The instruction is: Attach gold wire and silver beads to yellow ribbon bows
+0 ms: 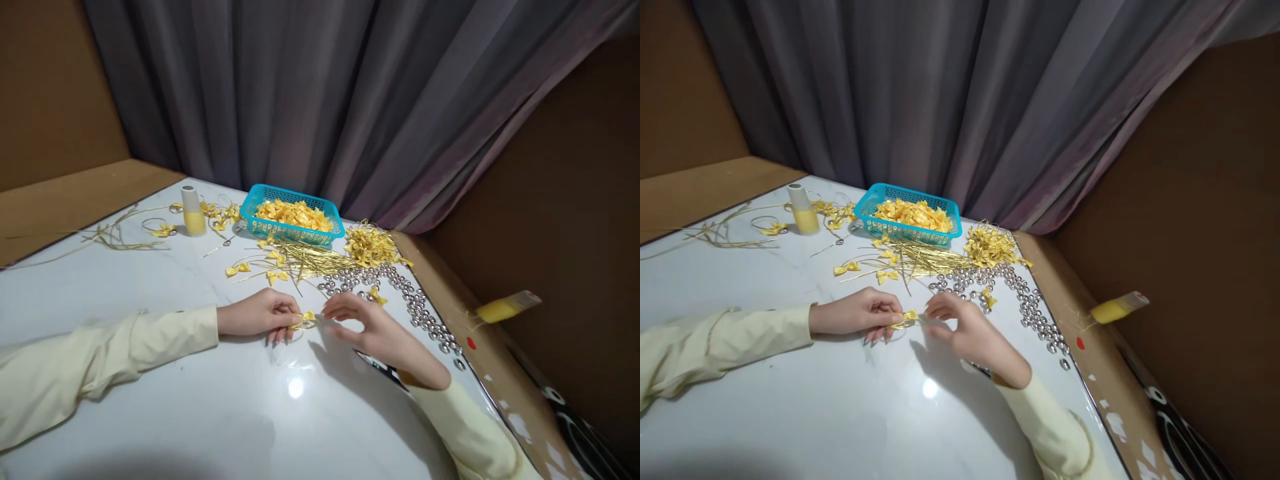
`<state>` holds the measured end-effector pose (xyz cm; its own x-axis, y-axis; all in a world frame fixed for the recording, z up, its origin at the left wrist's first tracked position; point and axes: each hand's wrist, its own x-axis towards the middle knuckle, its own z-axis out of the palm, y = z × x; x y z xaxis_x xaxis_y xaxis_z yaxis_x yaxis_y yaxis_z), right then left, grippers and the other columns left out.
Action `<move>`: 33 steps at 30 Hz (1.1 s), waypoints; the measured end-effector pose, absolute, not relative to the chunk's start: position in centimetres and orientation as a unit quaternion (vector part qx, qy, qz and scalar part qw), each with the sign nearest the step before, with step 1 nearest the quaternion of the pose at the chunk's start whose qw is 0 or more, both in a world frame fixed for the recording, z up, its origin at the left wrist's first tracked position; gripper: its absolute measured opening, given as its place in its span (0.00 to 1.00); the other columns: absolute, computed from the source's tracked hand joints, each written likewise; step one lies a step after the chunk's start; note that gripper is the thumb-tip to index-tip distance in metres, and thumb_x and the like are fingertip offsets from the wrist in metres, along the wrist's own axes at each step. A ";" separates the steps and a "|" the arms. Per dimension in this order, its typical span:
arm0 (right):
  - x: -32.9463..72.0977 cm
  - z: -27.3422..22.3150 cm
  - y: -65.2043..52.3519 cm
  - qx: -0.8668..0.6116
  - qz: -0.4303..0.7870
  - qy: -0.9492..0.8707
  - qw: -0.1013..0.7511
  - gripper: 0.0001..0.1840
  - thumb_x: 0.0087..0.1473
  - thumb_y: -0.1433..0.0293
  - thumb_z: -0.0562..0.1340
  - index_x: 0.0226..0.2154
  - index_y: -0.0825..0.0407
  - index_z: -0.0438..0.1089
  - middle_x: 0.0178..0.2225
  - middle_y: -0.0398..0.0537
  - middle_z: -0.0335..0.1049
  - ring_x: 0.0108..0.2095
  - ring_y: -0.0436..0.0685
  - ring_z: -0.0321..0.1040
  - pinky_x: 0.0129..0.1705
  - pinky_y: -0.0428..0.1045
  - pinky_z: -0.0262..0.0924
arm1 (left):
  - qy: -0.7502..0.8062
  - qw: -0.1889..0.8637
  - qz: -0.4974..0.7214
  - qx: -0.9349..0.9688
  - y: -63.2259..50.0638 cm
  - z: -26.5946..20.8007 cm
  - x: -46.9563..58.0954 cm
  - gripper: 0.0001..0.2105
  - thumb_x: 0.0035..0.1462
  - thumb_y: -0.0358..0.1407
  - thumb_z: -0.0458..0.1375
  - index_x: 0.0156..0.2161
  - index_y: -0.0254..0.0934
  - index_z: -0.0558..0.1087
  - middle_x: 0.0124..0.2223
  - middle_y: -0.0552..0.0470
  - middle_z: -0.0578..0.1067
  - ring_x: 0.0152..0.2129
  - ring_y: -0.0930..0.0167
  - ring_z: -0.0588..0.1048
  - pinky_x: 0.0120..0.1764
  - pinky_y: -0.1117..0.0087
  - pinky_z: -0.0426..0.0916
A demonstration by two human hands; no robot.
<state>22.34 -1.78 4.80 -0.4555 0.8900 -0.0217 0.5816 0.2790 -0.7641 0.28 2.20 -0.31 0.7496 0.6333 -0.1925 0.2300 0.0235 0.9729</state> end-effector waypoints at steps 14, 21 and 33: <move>20.5 2.6 -1.5 -0.535 0.427 -0.699 0.206 0.10 0.53 0.68 0.59 0.26 0.56 0.73 0.21 0.45 0.72 0.20 0.48 0.61 0.24 0.43 0.52 | 0.311 0.610 0.153 0.713 2.2 -0.6 0.2 0.13 0.57 0.43 0.53 0.32 0.32 0.69 0.24 0.53 0.73 0.14 0.79 0.67 0.18 0.78 0.63; 19.6 2.3 -1.8 -0.561 0.425 -0.676 0.217 0.10 0.53 0.69 0.58 0.25 0.56 0.72 0.17 0.41 0.66 0.20 0.47 0.58 0.25 0.44 0.52 | 0.283 0.590 0.166 0.738 2.2 -0.9 0.0 0.13 0.58 0.42 0.52 0.34 0.31 0.70 0.24 0.53 0.73 0.15 0.78 0.68 0.19 0.78 0.63; 19.3 2.3 -2.2 -0.550 0.434 -0.690 0.183 0.13 0.54 0.72 0.57 0.20 0.57 0.70 0.14 0.37 0.57 0.16 0.44 0.47 0.20 0.43 0.43 | 0.234 0.408 0.225 0.853 1.7 -1.0 -0.2 0.11 0.62 0.35 0.48 0.36 0.32 0.70 0.20 0.55 0.70 0.17 0.77 0.70 0.24 0.79 0.63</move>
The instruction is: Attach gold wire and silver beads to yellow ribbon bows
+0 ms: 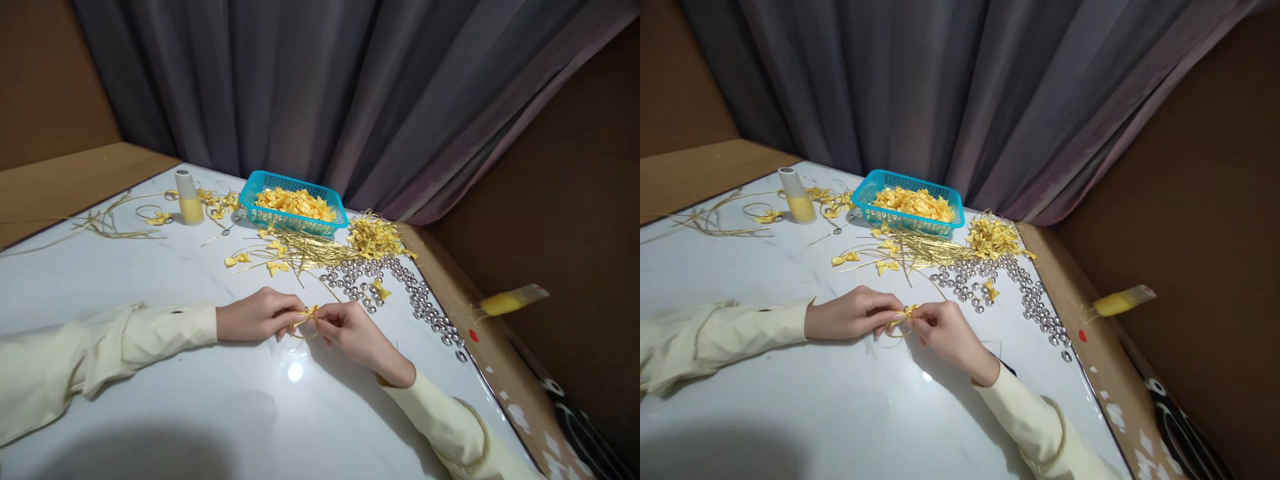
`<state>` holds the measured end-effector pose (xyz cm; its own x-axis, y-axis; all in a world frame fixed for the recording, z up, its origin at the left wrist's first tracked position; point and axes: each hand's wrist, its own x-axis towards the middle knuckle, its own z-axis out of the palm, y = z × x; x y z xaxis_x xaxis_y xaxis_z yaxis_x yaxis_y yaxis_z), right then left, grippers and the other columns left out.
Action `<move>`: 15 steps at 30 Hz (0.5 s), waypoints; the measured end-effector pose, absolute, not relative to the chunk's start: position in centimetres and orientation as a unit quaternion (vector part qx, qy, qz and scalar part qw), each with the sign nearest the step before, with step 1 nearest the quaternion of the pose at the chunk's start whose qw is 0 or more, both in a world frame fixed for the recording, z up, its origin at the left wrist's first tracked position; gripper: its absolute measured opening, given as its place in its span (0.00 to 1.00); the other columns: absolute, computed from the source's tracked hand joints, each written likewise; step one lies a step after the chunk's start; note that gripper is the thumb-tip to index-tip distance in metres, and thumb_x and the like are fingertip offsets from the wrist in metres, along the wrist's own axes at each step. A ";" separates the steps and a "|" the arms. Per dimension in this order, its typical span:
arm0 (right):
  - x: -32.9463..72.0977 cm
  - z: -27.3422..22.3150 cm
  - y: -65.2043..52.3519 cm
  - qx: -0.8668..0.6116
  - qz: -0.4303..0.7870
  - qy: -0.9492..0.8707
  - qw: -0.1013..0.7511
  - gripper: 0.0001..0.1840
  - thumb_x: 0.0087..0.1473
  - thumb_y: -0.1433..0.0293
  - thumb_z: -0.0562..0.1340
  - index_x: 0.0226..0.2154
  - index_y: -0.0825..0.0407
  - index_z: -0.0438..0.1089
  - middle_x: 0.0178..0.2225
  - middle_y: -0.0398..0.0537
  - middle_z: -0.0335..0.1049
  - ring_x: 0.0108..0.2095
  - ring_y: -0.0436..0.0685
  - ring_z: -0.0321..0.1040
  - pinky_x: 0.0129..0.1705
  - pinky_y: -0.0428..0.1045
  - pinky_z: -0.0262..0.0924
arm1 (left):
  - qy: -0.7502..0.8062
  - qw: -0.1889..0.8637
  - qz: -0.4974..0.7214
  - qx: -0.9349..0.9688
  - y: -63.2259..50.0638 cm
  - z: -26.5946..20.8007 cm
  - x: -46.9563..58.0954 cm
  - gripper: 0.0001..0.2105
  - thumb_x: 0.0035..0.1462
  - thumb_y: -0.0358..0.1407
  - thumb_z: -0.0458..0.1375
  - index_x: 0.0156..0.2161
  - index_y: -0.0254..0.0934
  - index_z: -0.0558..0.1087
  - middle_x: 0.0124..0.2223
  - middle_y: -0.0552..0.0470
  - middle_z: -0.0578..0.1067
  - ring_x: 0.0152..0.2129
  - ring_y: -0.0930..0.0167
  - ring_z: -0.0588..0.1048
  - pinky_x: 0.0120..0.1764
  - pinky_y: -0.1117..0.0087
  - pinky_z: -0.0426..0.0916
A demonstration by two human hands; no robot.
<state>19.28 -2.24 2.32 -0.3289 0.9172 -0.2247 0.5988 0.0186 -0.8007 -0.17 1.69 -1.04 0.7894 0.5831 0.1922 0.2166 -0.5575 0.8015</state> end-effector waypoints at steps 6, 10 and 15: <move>19.2 2.6 -2.1 -0.546 0.447 -0.686 0.178 0.13 0.54 0.71 0.57 0.22 0.57 0.71 0.14 0.37 0.56 0.17 0.44 0.48 0.20 0.43 0.43 | 0.206 0.292 0.245 0.901 1.3 -1.3 -0.3 0.11 0.63 0.33 0.46 0.39 0.32 0.69 0.29 0.50 0.75 0.24 0.74 0.72 0.29 0.76 0.64; 19.2 2.7 -2.1 -0.537 0.481 -0.671 0.173 0.11 0.53 0.70 0.59 0.23 0.57 0.72 0.14 0.36 0.54 0.16 0.44 0.46 0.19 0.43 0.42 | 0.171 0.226 0.260 0.923 1.0 -1.5 -0.3 0.13 0.65 0.34 0.43 0.41 0.32 0.69 0.33 0.47 0.75 0.28 0.72 0.73 0.33 0.74 0.65; 19.4 2.8 -2.1 -0.516 0.522 -0.660 0.160 0.13 0.53 0.67 0.60 0.24 0.58 0.73 0.13 0.36 0.54 0.16 0.43 0.46 0.20 0.43 0.42 | 0.190 0.243 0.284 0.908 0.9 -1.4 -0.3 0.12 0.64 0.33 0.44 0.40 0.32 0.69 0.33 0.47 0.76 0.28 0.72 0.73 0.33 0.75 0.65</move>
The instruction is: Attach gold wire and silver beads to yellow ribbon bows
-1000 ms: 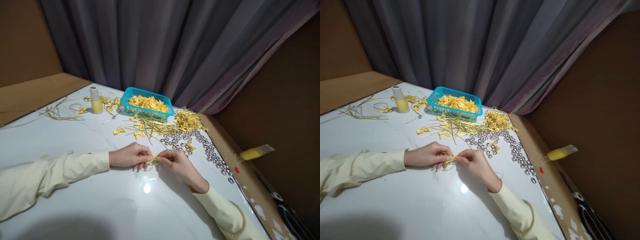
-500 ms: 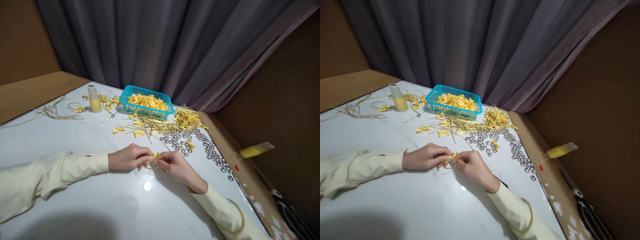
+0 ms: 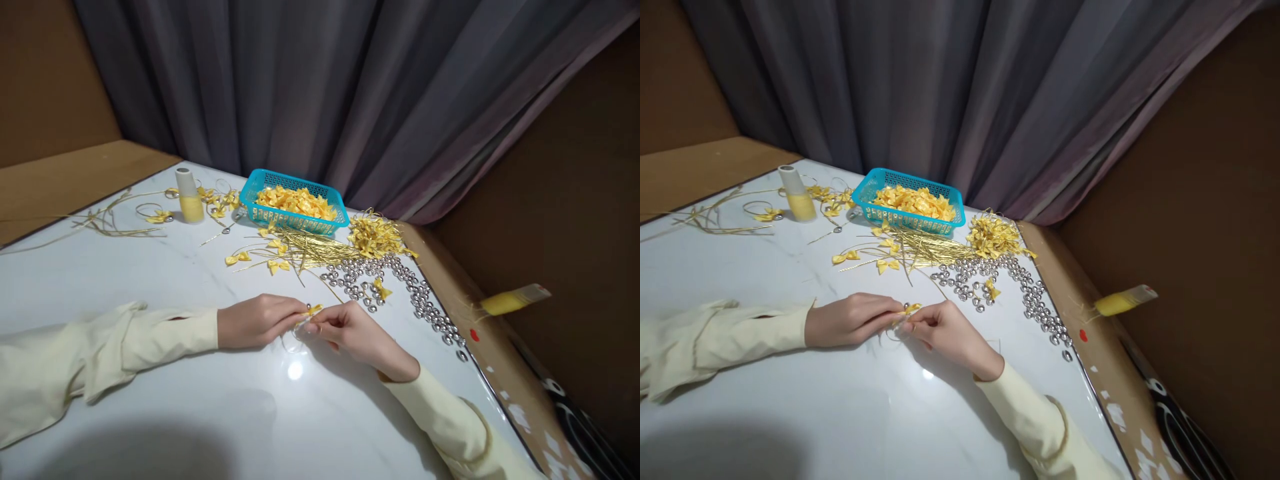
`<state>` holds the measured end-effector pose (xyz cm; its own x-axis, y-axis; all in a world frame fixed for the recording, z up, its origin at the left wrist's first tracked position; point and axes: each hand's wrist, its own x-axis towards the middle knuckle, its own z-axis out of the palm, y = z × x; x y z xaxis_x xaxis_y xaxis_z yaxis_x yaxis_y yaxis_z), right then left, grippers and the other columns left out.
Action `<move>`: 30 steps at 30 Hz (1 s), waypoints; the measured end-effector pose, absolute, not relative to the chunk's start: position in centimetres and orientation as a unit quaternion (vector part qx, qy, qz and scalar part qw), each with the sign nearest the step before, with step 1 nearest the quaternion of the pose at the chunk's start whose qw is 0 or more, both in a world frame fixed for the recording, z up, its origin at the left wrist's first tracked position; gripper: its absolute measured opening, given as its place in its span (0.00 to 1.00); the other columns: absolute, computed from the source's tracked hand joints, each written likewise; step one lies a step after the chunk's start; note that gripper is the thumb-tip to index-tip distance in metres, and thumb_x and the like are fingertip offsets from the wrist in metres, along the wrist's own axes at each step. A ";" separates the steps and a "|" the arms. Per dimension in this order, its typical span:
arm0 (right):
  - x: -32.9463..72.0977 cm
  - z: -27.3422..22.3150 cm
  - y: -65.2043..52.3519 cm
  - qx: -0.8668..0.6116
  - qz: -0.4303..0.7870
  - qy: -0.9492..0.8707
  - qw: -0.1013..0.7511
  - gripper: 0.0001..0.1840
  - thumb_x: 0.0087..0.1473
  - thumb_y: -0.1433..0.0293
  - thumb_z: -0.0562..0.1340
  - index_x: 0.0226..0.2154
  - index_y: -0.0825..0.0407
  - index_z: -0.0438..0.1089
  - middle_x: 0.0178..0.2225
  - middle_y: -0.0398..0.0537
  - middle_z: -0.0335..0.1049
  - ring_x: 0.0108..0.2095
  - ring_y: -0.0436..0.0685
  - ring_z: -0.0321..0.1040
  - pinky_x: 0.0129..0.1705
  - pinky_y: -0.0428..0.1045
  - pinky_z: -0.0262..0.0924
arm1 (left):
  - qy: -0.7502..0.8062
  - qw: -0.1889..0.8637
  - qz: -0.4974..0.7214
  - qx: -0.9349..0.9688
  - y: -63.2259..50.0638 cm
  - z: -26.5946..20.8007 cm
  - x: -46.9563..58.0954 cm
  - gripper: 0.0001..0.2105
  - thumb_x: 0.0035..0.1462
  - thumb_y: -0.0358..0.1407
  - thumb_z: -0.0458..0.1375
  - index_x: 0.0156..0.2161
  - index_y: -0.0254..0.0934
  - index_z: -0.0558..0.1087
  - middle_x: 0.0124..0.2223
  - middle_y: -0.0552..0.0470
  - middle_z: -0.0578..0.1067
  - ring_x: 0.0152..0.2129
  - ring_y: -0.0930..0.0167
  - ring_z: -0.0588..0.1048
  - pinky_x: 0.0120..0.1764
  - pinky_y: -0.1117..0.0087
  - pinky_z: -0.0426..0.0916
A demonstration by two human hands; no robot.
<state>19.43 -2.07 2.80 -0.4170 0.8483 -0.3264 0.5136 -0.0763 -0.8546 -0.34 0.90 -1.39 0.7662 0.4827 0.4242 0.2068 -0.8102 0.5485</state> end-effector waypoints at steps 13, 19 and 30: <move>19.7 2.6 -2.2 -0.533 0.436 -0.695 0.206 0.11 0.56 0.63 0.58 0.29 0.54 0.67 0.14 0.35 0.57 0.16 0.46 0.50 0.20 0.43 0.45 | 0.330 0.616 0.274 0.661 0.8 0.0 0.6 0.11 0.57 0.41 0.53 0.32 0.33 0.69 0.20 0.58 0.67 0.13 0.80 0.61 0.15 0.79 0.56; 20.5 2.4 -2.2 -0.516 0.283 -0.771 0.242 0.10 0.56 0.64 0.58 0.34 0.53 0.61 0.17 0.34 0.56 0.18 0.47 0.51 0.22 0.44 0.45 | 0.316 0.662 0.221 0.643 1.2 -0.2 0.5 0.12 0.56 0.41 0.55 0.33 0.31 0.69 0.22 0.57 0.70 0.11 0.82 0.60 0.15 0.80 0.56; 20.7 2.9 -2.1 -0.458 0.304 -0.804 0.226 0.03 0.56 0.71 0.58 0.34 0.52 0.68 0.26 0.44 0.71 0.26 0.50 0.65 0.26 0.43 0.56 | 0.291 0.683 0.170 0.648 1.5 -0.3 0.3 0.13 0.56 0.43 0.55 0.33 0.32 0.68 0.23 0.55 0.72 0.12 0.81 0.63 0.15 0.79 0.58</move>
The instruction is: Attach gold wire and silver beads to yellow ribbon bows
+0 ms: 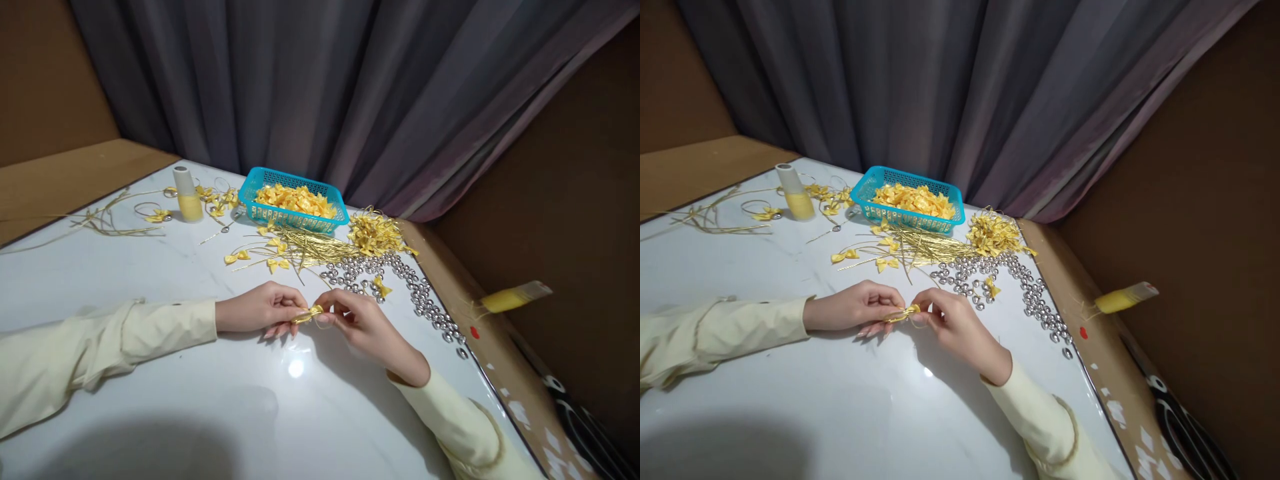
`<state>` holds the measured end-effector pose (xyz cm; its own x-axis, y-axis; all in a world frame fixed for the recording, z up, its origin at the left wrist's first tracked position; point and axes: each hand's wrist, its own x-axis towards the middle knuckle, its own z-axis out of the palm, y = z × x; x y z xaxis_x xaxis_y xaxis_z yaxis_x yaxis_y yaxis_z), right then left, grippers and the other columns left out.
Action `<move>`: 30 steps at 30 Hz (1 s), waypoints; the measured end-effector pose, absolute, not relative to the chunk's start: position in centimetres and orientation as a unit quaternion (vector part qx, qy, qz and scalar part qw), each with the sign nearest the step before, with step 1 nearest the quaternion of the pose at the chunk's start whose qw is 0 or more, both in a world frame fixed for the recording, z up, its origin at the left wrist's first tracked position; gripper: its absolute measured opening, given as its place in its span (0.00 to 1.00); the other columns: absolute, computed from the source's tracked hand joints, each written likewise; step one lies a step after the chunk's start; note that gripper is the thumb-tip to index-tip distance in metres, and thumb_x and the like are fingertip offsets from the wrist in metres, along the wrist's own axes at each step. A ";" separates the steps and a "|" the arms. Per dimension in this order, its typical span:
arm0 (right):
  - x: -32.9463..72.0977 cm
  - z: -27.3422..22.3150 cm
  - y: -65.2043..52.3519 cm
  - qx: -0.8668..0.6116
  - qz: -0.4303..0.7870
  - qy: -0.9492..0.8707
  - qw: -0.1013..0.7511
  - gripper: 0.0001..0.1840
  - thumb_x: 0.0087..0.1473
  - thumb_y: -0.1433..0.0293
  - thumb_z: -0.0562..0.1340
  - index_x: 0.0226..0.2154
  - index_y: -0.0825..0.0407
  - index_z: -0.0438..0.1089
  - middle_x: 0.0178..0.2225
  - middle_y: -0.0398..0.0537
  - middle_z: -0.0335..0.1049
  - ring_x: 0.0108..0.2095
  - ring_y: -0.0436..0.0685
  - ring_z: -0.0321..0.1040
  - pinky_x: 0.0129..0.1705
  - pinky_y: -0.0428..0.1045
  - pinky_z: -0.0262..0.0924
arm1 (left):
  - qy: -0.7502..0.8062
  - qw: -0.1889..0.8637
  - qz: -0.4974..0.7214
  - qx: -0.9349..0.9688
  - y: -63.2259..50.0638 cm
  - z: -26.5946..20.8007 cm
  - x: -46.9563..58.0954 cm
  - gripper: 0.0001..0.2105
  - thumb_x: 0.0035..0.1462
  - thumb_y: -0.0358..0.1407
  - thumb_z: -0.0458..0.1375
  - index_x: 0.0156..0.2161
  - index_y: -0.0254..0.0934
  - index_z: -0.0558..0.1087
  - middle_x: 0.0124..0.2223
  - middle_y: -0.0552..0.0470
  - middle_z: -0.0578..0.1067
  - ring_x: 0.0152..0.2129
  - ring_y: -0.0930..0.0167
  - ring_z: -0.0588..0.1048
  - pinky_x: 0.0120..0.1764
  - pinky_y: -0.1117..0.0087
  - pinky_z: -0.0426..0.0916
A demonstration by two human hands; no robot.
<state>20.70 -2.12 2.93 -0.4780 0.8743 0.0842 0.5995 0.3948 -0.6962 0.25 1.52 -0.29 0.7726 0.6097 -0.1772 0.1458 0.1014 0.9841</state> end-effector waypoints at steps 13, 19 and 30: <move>20.3 2.7 -2.4 -0.456 0.308 -0.806 0.216 0.04 0.56 0.73 0.56 0.33 0.52 0.66 0.27 0.43 0.69 0.24 0.48 0.62 0.25 0.43 0.53 | 0.267 0.687 0.161 0.657 1.7 -0.4 0.2 0.14 0.57 0.44 0.55 0.33 0.32 0.68 0.23 0.55 0.72 0.13 0.81 0.64 0.16 0.80 0.59; 20.0 2.5 -2.5 -0.468 0.314 -0.795 0.226 0.04 0.57 0.72 0.56 0.31 0.52 0.65 0.26 0.43 0.68 0.24 0.49 0.63 0.25 0.43 0.54 | 0.265 0.692 0.157 0.653 1.8 -0.4 0.2 0.15 0.57 0.45 0.54 0.33 0.32 0.68 0.24 0.54 0.73 0.13 0.80 0.65 0.17 0.78 0.61; 20.5 2.8 -2.5 -0.527 0.428 -0.724 0.125 0.17 0.54 0.58 0.59 0.23 0.54 0.64 0.16 0.39 0.62 0.17 0.46 0.53 0.21 0.43 0.49 | 0.296 0.695 0.209 0.621 1.8 0.2 0.3 0.11 0.55 0.40 0.56 0.32 0.32 0.68 0.23 0.55 0.73 0.12 0.81 0.64 0.16 0.79 0.60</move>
